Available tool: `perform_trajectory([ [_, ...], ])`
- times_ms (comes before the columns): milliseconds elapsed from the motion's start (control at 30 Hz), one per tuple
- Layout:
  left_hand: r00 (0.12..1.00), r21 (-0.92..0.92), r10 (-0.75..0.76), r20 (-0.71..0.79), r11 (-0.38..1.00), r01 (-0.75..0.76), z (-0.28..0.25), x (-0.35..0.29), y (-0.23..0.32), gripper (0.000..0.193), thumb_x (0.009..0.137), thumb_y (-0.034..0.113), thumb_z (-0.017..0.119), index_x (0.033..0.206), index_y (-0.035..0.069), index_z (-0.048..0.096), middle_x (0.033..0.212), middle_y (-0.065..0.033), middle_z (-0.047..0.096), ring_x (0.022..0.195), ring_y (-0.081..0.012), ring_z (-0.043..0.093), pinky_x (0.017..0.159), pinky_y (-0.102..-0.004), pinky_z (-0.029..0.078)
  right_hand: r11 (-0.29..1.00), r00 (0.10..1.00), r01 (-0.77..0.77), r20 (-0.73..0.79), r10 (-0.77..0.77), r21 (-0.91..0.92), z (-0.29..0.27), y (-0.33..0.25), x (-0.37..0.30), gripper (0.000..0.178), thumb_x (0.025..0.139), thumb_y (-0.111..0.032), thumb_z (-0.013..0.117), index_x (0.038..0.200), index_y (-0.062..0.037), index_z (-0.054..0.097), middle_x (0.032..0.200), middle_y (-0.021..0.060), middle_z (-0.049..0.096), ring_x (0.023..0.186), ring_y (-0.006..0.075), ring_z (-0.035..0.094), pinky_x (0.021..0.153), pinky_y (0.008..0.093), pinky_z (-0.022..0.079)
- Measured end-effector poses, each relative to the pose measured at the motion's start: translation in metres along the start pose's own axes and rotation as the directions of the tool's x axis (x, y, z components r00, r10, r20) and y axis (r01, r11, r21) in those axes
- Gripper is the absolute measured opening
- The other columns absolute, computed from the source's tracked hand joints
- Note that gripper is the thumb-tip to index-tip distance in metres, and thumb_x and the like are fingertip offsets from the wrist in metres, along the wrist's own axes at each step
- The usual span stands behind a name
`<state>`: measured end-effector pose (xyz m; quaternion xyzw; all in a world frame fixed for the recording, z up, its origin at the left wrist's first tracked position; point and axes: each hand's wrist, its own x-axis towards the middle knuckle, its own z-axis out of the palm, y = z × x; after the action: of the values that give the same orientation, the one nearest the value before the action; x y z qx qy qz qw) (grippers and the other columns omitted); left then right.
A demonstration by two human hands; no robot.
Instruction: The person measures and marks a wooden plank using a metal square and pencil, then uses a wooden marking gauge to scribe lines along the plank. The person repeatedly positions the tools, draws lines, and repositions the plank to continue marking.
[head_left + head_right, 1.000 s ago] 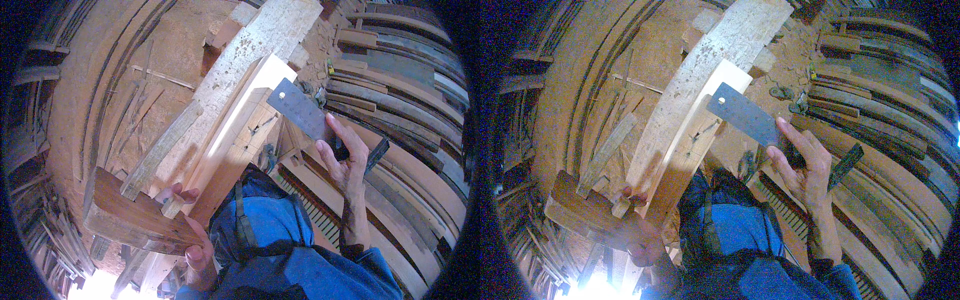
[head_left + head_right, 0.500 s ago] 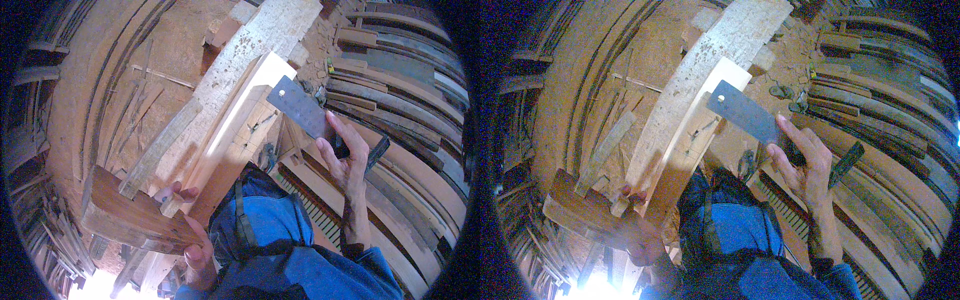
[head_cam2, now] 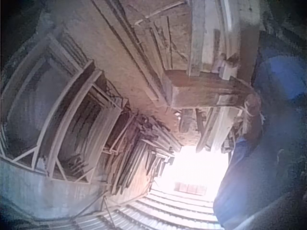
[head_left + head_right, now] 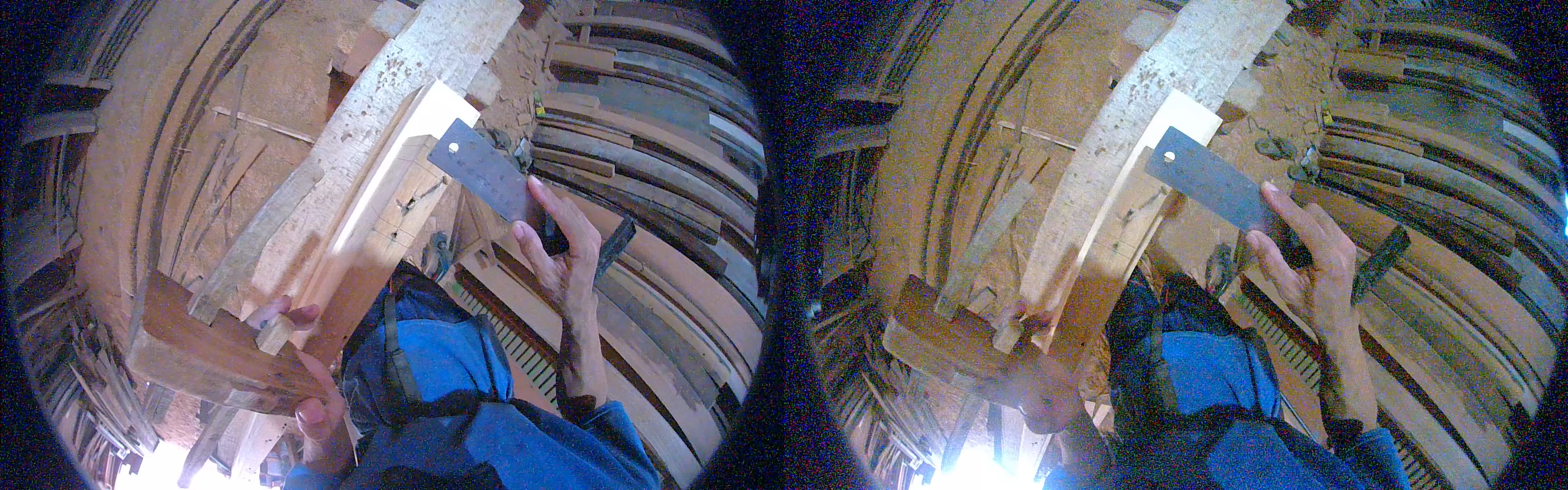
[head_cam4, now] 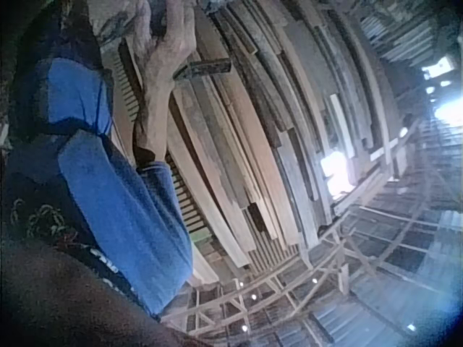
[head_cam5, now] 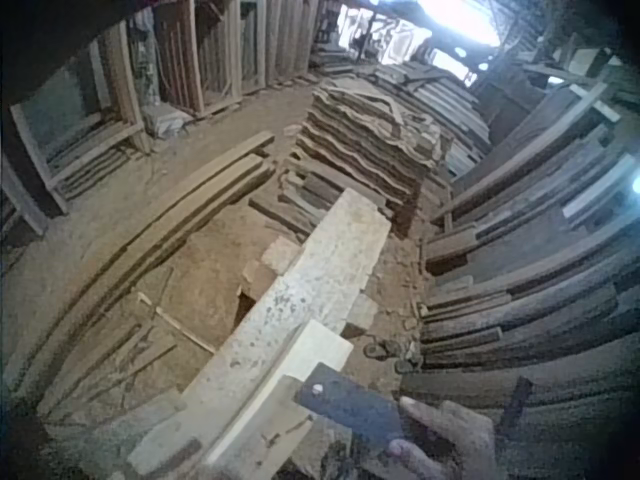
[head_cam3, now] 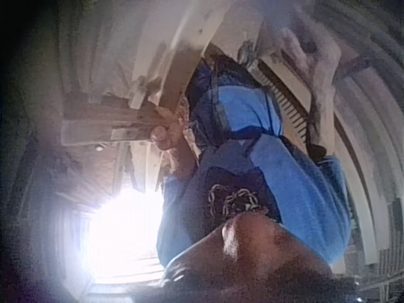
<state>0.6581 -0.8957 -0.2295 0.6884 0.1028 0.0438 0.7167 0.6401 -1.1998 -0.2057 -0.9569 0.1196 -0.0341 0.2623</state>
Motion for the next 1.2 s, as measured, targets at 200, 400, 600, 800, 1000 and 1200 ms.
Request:
perform_trajectory([
  [200, 0.978, -0.134, 0.202, 0.047, 0.972, -0.194, 0.012, 0.003, 0.000, 0.113, 0.066, 0.078, 0.080, 0.146, 0.009, 0.039, 0.137, -0.0170, 0.049, 0.116, -0.0338, 0.058, 0.083, -0.0500, 0.056, 1.000, 1.000, -0.005, -0.014, 0.005, 0.014, 0.002, -0.001, 0.001, 0.052, 0.083, -0.015, 0.082, 0.133, -0.0093, 0.068, 0.074, 0.0102, 0.057, 0.065, 0.0227, 0.056, 0.060, 0.0337, 0.046],
  [400, 0.991, 0.014, -0.069, -0.110, 0.997, 0.071, 0.013, 0.003, 0.010, 0.113, 0.070, 0.076, 0.079, 0.149, 0.009, 0.033, 0.138, -0.0177, 0.048, 0.120, -0.0337, 0.055, 0.084, -0.0514, 0.056, 0.999, 1.000, -0.016, -0.018, 0.017, 0.028, 0.002, -0.002, 0.001, 0.052, 0.083, -0.015, 0.082, 0.133, -0.0090, 0.068, 0.075, 0.0105, 0.058, 0.066, 0.0229, 0.056, 0.061, 0.0340, 0.046],
  [600, 0.989, -0.017, -0.058, -0.135, 0.998, 0.056, 0.010, 0.002, 0.006, 0.116, 0.064, 0.078, 0.081, 0.143, 0.003, 0.041, 0.132, -0.0180, 0.054, 0.106, -0.0345, 0.061, 0.082, -0.0495, 0.056, 1.000, 1.000, -0.010, -0.019, 0.010, 0.013, 0.002, -0.002, 0.001, 0.052, 0.083, -0.015, 0.082, 0.132, -0.0090, 0.068, 0.076, 0.0108, 0.058, 0.067, 0.0237, 0.057, 0.062, 0.0343, 0.047],
  [800, 0.998, -0.020, -0.049, -0.042, 0.999, 0.049, -0.012, -0.002, -0.007, 0.119, 0.059, 0.077, 0.085, 0.138, -0.002, 0.047, 0.128, -0.0179, 0.058, 0.101, -0.0351, 0.065, 0.081, -0.0485, 0.056, 1.000, 1.000, -0.017, -0.011, 0.017, 0.008, 0.001, -0.003, 0.001, 0.052, 0.083, -0.016, 0.082, 0.133, -0.0094, 0.068, 0.076, 0.0114, 0.059, 0.068, 0.0247, 0.058, 0.063, 0.0347, 0.048],
  [1000, 0.996, -0.053, 0.002, 0.087, 0.999, 0.003, -0.003, 0.003, 0.003, 0.119, 0.059, 0.077, 0.084, 0.139, -0.002, 0.045, 0.129, -0.0195, 0.057, 0.101, -0.0352, 0.064, 0.083, -0.0461, 0.056, 0.999, 0.999, -0.034, -0.005, 0.034, 0.009, 0.003, -0.001, 0.001, 0.052, 0.082, -0.016, 0.083, 0.132, -0.0095, 0.068, 0.077, 0.0116, 0.059, 0.068, 0.0251, 0.058, 0.063, 0.0348, 0.048],
  [1200, 0.970, -0.073, -0.071, -0.232, 0.996, 0.056, 0.023, 0.004, 0.014, 0.117, 0.060, 0.078, 0.083, 0.138, 0.000, 0.044, 0.130, -0.0198, 0.056, 0.102, -0.0346, 0.063, 0.082, -0.0457, 0.056, 1.000, 1.000, -0.017, 0.025, 0.018, -0.018, -0.001, -0.002, 0.000, 0.052, 0.084, -0.014, 0.081, 0.134, -0.0058, 0.066, 0.087, 0.0109, 0.066, 0.071, 0.0184, 0.058, 0.066, 0.0307, 0.048],
])
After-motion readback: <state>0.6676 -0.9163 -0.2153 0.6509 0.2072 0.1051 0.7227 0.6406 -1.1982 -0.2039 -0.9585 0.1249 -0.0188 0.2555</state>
